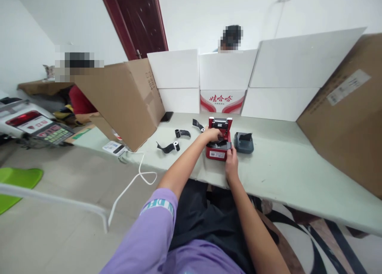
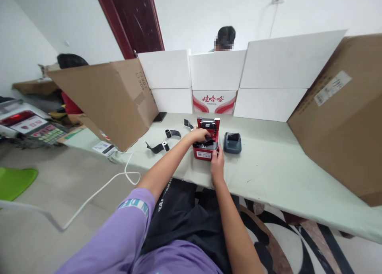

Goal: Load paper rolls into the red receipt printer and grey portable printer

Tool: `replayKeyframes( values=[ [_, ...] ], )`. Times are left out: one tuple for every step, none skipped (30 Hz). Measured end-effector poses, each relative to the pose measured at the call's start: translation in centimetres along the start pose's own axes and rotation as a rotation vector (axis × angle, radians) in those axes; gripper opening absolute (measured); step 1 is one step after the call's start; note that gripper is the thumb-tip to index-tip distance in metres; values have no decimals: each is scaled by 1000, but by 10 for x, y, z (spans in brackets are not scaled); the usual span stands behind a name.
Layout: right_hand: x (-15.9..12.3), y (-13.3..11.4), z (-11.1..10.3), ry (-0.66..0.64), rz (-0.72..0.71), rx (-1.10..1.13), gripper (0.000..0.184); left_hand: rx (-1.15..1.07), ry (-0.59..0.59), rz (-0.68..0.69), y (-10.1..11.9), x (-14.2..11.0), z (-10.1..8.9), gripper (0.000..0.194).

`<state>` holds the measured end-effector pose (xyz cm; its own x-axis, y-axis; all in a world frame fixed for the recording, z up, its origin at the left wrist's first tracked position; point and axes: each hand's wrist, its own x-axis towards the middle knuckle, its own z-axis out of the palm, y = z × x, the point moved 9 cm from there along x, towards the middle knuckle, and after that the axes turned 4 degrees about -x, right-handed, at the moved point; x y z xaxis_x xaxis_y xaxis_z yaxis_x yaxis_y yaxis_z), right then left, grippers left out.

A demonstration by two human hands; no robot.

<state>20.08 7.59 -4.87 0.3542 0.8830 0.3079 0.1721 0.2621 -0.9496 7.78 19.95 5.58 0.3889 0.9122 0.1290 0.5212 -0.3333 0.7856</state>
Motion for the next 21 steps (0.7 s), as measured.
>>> replayKeyframes(
  values=[
    [0,1,0,3,8,1,65,13,0,10,0,1,2,32],
    [0,2,-1,7,18,1,65,25,0,16,-1,0,2,32],
    [-1,2,-1,9,28,1,66,37,3,27,0,-1,2,32],
    [-1,2,-1,8,35,2,66,53,6,46,1,-4,0,31],
    [-1,1,-1,5,38,2,66,71,10,75,4,-7,-2,32],
    [-2,0,-1,5,39,2,66,89,15,113,9,-12,-5,33],
    [-2,-1,-1,8,38,0,65,100,24,159,14,-19,-9,36],
    [-3,-2,-2,11,34,-4,64,99,41,209,19,-27,-14,39],
    [-3,-4,-2,13,30,-9,63,78,68,255,23,-37,-21,42],
    [-3,-5,-3,15,26,-13,62,39,108,291,25,-47,-29,45],
    [-3,-6,-3,16,22,-15,62,-15,167,315,24,-58,-40,45],
    [-4,-7,-3,14,19,-15,61,-74,243,320,19,-68,-54,45],
    [-4,-8,-3,10,17,-14,60,-129,330,303,11,-78,-69,43],
    [-4,-9,-3,8,18,-12,60,-174,428,261,-1,-88,-85,42],
    [-4,-9,-3,7,21,-9,60,-199,517,197,-17,-97,-101,40],
    [-5,-10,-3,8,24,-7,59,-199,593,120,-33,-106,-116,40],
    [-5,-10,-3,11,27,-7,59,-178,654,43,-48,-114,-129,40],
    [-5,-10,-3,16,30,-8,58,-142,680,-25,-61,-120,-140,42],
    [-5,-9,-4,22,32,-11,58,-96,675,-81,-72,-124,-148,44],
    [-4,-9,-4,28,34,-16,57,-39,648,-125,-81,-127,-153,44],
    [-4,-9,-4,30,33,-22,57,23,606,-156,-88,-128,-157,41]
  ],
)
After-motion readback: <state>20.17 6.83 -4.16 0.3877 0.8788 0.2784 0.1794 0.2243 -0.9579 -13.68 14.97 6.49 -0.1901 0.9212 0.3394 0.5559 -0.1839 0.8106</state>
